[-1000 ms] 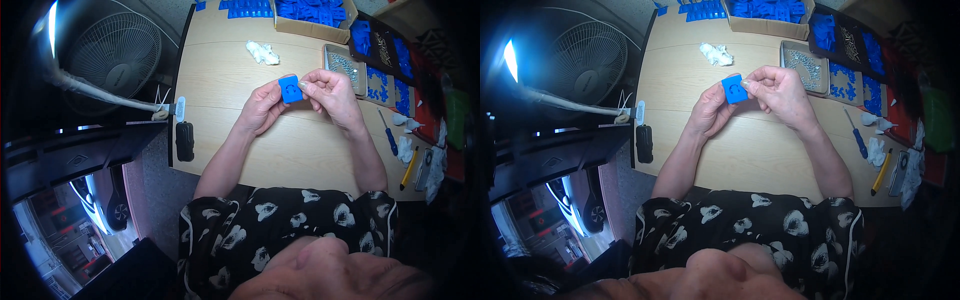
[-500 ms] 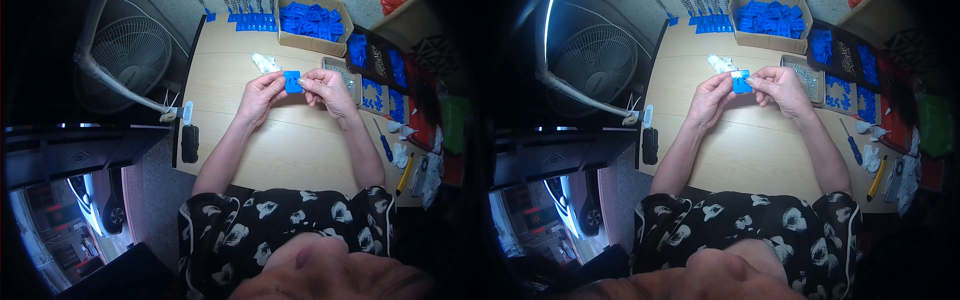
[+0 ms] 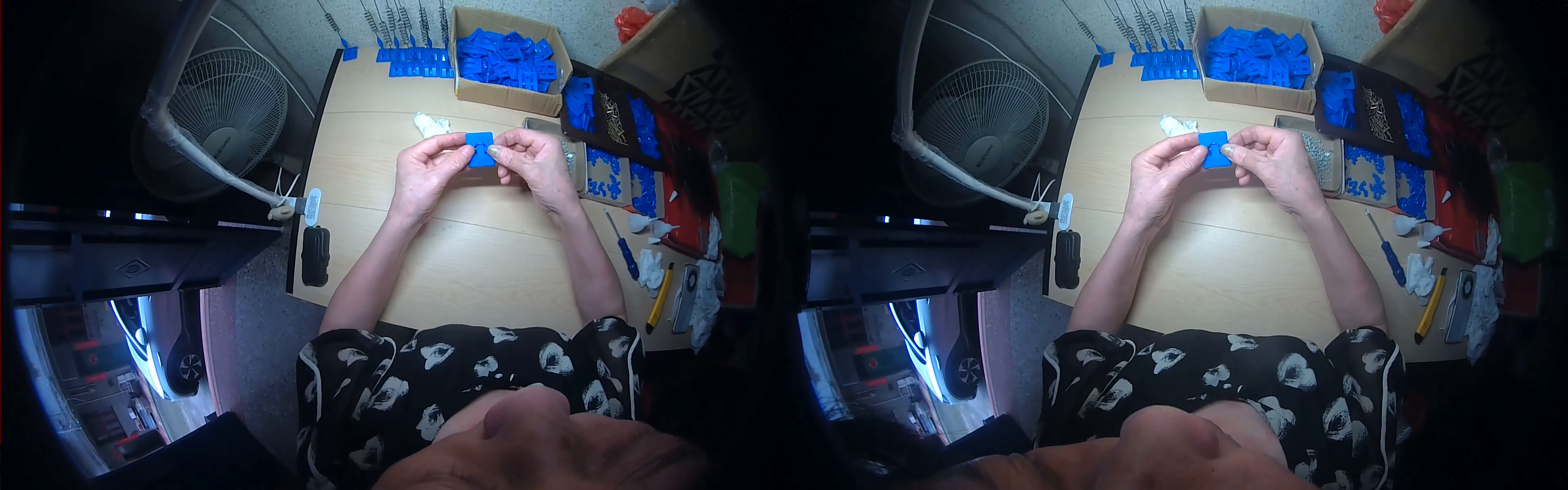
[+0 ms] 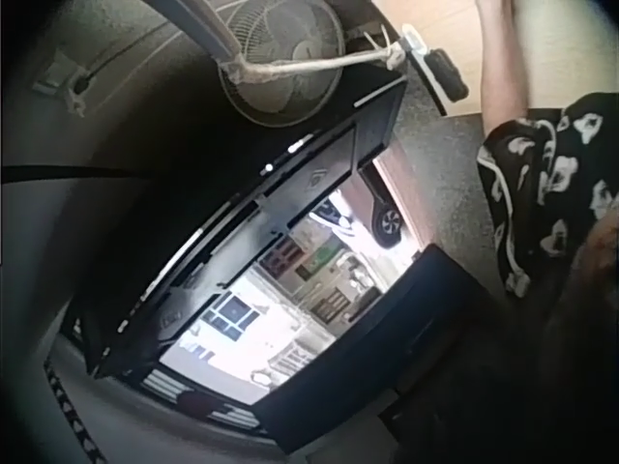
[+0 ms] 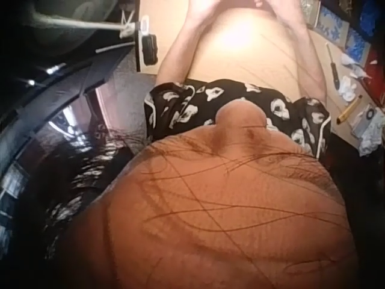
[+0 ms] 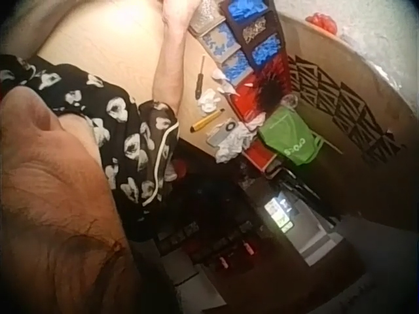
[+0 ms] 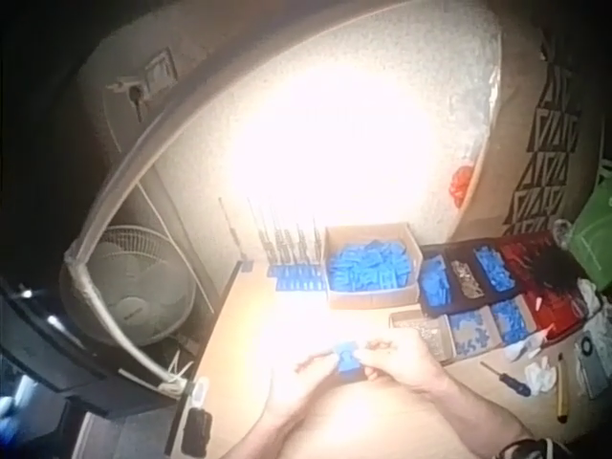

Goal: The person assembles small blue plastic blocks and white plastic pins at a workbench using glue and a utility knife.

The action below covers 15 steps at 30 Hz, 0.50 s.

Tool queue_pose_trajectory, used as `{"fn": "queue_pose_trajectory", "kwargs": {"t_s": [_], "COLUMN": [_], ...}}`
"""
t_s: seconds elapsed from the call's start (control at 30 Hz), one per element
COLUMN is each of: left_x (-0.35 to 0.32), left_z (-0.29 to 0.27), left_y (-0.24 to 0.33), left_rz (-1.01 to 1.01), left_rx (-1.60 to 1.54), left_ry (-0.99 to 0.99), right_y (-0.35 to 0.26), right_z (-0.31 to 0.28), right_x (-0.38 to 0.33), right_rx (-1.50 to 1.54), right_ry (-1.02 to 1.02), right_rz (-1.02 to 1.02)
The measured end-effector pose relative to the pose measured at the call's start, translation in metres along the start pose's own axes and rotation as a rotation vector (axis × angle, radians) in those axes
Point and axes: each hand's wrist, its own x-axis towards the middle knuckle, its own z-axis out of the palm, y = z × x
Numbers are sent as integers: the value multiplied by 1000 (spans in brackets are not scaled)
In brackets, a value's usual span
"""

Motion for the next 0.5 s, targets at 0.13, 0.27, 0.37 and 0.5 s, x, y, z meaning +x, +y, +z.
{"fn": "queue_pose_trajectory", "kwargs": {"t_s": [0.13,0.27,0.37,0.5], "left_x": [2,5,9,13], "left_z": [5,5,5,6], "left_y": [11,15,14,12], "left_rz": [15,10,-14,-36], "left_rx": [1,-4,-2,-17], "left_ry": [-14,8,18,37], "right_y": [-7,-8,-6,-7], "right_z": [0,-2,-4,-5], "right_x": [1,5,9,12], "right_rx": [-2,8,29,88], "right_ry": [9,-3,-8,-19], "right_rz": [-38,-20,-16,23]}}
